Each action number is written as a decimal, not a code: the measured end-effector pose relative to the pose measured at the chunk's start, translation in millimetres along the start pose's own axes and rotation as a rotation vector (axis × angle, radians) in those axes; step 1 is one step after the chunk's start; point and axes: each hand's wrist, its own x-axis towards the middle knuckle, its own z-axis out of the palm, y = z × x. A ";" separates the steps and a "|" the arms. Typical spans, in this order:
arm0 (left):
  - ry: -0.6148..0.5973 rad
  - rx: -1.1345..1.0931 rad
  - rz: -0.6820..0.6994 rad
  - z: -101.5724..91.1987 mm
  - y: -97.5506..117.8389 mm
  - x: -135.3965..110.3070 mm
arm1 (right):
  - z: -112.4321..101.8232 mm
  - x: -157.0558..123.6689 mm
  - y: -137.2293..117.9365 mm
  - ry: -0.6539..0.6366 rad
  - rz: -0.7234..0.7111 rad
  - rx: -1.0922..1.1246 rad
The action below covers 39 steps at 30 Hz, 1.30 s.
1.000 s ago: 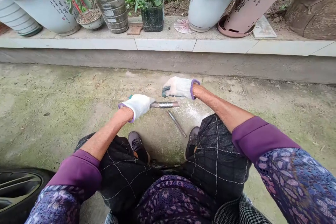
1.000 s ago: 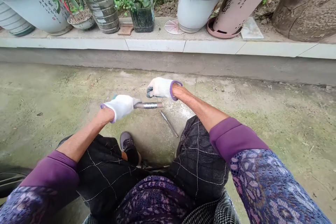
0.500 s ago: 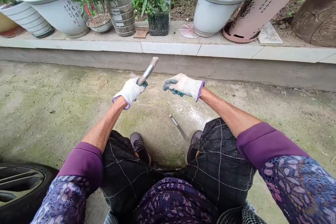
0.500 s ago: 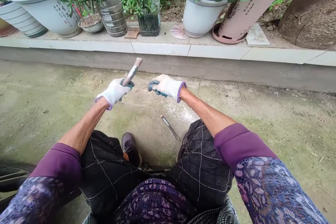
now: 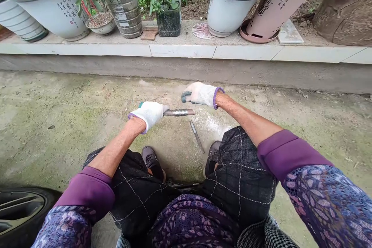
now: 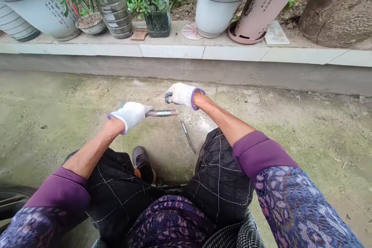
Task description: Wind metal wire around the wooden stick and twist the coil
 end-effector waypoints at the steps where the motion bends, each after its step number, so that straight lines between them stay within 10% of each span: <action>1: 0.006 -0.027 -0.009 -2.7 -1.5 -3.0 | 0.5 1.5 1.6 -0.020 0.025 0.044; 14: 0.313 -0.973 -0.176 -13.6 -15.8 -5.0 | -1.8 -9.5 -29.1 0.174 0.087 0.469; 27: -0.021 -0.131 -0.047 5.8 -12.9 22.4 | -1.8 -9.0 -2.4 0.134 -0.140 0.037; 33: 0.068 -0.487 0.060 -15.9 -8.5 -16.6 | -4.7 -5.4 -9.8 0.104 -0.035 0.356; 39: 0.142 -0.872 -0.123 -27.2 -15.9 -30.6 | -3.8 -5.6 -22.0 0.193 0.024 0.618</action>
